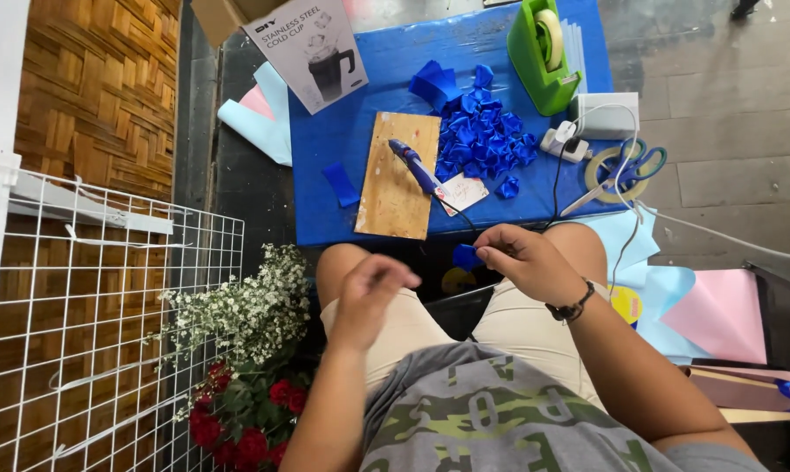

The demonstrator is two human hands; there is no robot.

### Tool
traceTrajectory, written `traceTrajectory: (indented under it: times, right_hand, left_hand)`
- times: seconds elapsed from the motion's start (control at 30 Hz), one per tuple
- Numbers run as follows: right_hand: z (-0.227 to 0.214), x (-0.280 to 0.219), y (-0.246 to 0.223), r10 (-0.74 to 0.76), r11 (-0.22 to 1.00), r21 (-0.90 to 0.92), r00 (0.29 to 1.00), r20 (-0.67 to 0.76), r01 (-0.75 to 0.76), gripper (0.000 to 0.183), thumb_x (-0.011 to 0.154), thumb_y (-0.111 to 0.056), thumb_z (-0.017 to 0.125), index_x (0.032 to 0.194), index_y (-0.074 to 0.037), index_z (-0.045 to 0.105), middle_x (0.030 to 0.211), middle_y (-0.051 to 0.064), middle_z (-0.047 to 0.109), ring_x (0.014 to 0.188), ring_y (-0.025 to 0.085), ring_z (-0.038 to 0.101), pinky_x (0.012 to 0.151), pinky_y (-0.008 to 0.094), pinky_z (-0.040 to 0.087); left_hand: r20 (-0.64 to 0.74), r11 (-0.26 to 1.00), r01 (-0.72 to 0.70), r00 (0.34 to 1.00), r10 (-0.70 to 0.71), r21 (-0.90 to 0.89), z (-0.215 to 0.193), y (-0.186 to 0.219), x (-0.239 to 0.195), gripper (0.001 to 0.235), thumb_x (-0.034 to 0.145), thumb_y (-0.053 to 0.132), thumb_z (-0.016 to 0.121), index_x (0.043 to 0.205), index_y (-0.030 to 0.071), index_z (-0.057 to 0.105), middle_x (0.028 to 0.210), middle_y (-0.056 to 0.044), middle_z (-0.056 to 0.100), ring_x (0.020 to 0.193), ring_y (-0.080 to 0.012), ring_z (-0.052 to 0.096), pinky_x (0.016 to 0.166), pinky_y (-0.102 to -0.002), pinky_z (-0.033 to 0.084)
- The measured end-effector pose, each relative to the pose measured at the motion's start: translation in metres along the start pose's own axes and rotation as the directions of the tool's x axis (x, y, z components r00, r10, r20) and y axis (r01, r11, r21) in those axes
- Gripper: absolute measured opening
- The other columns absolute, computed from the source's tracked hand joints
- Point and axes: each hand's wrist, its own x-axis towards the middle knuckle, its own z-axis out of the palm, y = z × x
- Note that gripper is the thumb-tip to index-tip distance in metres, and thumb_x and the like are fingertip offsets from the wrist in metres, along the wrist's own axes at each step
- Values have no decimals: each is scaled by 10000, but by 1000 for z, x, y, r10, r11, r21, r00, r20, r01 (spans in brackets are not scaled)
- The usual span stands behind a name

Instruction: The person applies adhesive to blue ribbon using a glue gun and folds the ribbon by hand on a wooden board.

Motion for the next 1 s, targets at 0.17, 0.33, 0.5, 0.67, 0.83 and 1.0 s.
traceTrajectory:
  times: [0.17,0.33,0.5,0.67,0.83,1.0]
  right_hand:
    - [-6,7,23,103,988,-120,993,61,-95,115,948,-82,695,1032,-35,759,737,113,723,721,181,694,678,326,571]
    - [-15,12,47,225,942,-263,974,41,-206,140,953,-154,708,1049,-79,777,768,109,740,755,207,711,728,349,564]
    - [-27,23,33,415,839,-381,910,-16,-390,168,1003,-301,624,1046,-178,731,811,-12,662,704,124,555,653,304,453]
    - [-32,30,-28,560,559,-623,803,-203,-547,248,971,-507,516,1019,-376,721,765,-106,692,709,130,618,706,321,442]
    - [-44,61,30,478,835,-306,878,-7,-457,214,1030,-271,581,1061,-93,696,805,67,653,739,178,608,734,341,505]
    - [-43,86,39,381,901,-206,924,-39,-381,170,1018,-248,608,1014,-97,685,803,51,679,714,152,631,743,318,534]
  left_hand:
    - [-244,994,103,965,-96,18,-65,-14,-24,210,1004,214,596,901,60,694,778,-180,747,799,-253,693,857,-343,502]
    - [-710,891,425,676,-197,157,-150,-50,-59,391,1058,434,627,1067,58,735,859,-173,755,938,-281,715,867,-369,475]
    - [-898,462,863,355,-262,206,-283,-218,-152,517,1016,509,495,921,102,799,845,-112,767,805,-346,677,778,-474,487]
    - [-961,616,742,-149,-232,-264,-284,-224,-218,741,800,-10,832,1425,163,475,1134,-156,690,954,-352,680,814,-490,571]
    - [-892,600,695,-137,-430,-396,-263,-197,-223,452,1116,377,547,1163,-40,715,1094,-160,739,1003,-255,711,922,-418,539]
    - [-941,515,845,43,-336,-145,-252,-185,-192,811,756,240,884,1474,138,520,1311,-199,612,1158,-377,606,1024,-528,471]
